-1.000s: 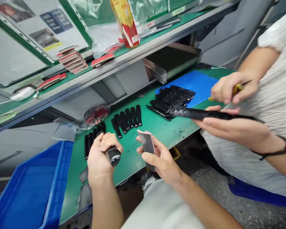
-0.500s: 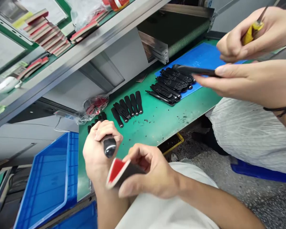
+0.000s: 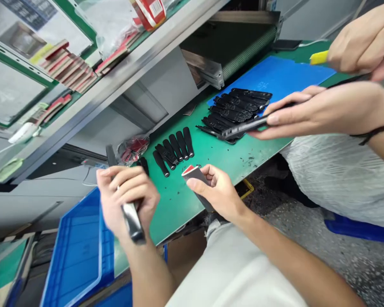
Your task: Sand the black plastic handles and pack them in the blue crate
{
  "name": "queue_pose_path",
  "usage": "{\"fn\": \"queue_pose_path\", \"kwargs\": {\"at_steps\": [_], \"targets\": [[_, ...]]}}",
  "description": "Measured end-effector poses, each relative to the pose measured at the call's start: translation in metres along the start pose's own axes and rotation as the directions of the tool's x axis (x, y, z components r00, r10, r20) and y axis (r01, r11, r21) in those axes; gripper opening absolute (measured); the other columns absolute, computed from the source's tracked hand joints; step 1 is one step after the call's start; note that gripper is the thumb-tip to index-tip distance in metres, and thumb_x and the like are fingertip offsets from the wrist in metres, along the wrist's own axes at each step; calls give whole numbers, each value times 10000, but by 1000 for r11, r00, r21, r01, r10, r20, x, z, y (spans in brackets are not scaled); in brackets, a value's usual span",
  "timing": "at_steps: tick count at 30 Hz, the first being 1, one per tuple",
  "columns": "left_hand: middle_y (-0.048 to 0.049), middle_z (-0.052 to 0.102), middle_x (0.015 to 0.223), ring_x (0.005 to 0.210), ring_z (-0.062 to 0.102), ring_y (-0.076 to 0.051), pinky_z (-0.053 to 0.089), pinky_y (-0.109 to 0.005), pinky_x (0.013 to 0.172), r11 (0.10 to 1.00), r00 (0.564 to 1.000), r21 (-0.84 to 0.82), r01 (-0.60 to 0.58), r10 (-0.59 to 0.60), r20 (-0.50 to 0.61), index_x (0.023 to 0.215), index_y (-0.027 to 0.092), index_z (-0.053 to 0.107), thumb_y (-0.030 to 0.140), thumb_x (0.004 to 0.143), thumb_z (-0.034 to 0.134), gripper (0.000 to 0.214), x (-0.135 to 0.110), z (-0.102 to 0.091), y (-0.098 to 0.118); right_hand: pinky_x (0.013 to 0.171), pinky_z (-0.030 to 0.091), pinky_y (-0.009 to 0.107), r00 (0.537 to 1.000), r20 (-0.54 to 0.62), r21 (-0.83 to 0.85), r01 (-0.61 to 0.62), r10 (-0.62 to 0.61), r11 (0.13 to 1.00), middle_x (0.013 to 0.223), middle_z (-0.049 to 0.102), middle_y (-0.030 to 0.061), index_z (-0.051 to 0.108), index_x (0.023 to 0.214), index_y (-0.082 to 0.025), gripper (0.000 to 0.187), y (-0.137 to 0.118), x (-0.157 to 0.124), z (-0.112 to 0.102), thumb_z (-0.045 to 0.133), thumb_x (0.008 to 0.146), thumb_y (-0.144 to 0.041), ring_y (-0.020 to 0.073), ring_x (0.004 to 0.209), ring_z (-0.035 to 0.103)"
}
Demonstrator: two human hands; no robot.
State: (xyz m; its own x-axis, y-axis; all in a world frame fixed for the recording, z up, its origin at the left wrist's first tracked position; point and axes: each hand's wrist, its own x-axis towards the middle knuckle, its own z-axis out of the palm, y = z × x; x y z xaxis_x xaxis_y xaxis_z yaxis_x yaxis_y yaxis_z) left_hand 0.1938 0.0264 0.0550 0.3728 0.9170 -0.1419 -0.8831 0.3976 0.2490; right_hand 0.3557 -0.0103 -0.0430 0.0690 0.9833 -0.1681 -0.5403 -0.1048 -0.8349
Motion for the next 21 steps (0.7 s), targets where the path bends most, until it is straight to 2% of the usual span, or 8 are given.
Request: {"fn": "queue_pose_path", "kwargs": {"at_steps": [3, 5, 8, 10, 12, 16, 19, 21], "targets": [[52, 593, 654, 564, 555, -68, 474, -124, 497, 998, 999, 50, 31, -29, -31, 1035, 220, 638, 621, 918, 521, 434, 8, -12, 0, 628, 448, 242, 989, 140, -22, 55, -51, 998, 998, 627, 35, 583, 1227, -220, 511, 0, -19, -1, 661, 853, -562, 114, 718, 520], [68, 576, 631, 538, 552, -50, 456, -87, 484, 999, 997, -2, 55, -55, -61, 1246, 162, 557, 581, 938, 522, 521, 13, -18, 0, 722, 502, 280, 976, 194, -78, 111, -94, 991, 1240, 582, 78, 436, 1434, -276, 613, -1, -32, -1, 548, 917, -587, 147, 838, 567], [75, 545, 639, 494, 547, -16, 421, -43, 453, 998, 993, 8, 62, -61, -100, 1293, 133, 524, 518, 992, 466, 492, 17, -20, -2, 965, 502, 376, 909, 303, -286, 375, -288, 882, 1525, 407, 86, 340, 1515, -330, 602, -2, -43, -6, 471, 973, -556, 237, 1203, 552], [80, 523, 631, 448, 524, -5, 388, -44, 406, 995, 992, 64, 74, -67, -108, 1253, 137, 550, 495, 1016, 424, 448, 18, -17, -5, 1074, 436, 440, 764, 427, -380, 637, -483, 671, 1601, 342, 75, 386, 1503, -316, 506, -3, -43, -9, 427, 1017, -449, 265, 1363, 461], [85, 514, 620, 416, 503, 0, 367, -53, 377, 992, 992, 103, 77, -66, -103, 1219, 137, 566, 482, 1024, 413, 425, 19, -13, -8, 1075, 423, 465, 574, 558, -379, 819, -599, 431, 1572, 413, 102, 382, 1510, -264, 475, -4, -40, -9, 380, 1041, -343, 245, 1348, 505], [90, 496, 611, 405, 484, 2, 356, -58, 370, 990, 992, 118, 80, -67, -108, 1200, 158, 576, 454, 1029, 421, 375, 18, -9, -12, 875, 523, 402, 330, 698, -366, 927, -635, 79, 1390, 611, 31, 549, 1387, -246, 415, -3, -39, 2, 525, 983, -336, 195, 1111, 665], [83, 493, 628, 426, 491, 0, 364, -52, 385, 995, 993, 70, 72, -65, -98, 1210, 145, 563, 413, 1037, 421, 349, 17, -10, -11, 648, 534, 274, 68, 799, -181, 975, -597, -132, 1351, 629, -87, 722, 1125, -297, 249, -1, -41, 14, 607, 927, -395, 111, 878, 663], [83, 495, 630, 431, 490, -5, 378, -51, 397, 997, 995, 45, 67, -63, -84, 1234, 139, 547, 399, 1035, 429, 348, 17, -13, -7, 665, 540, 261, 64, 789, -204, 965, -611, -162, 1386, 596, -85, 725, 1121, -299, 251, 0, -41, 21, 623, 910, -389, 112, 867, 652]]}}
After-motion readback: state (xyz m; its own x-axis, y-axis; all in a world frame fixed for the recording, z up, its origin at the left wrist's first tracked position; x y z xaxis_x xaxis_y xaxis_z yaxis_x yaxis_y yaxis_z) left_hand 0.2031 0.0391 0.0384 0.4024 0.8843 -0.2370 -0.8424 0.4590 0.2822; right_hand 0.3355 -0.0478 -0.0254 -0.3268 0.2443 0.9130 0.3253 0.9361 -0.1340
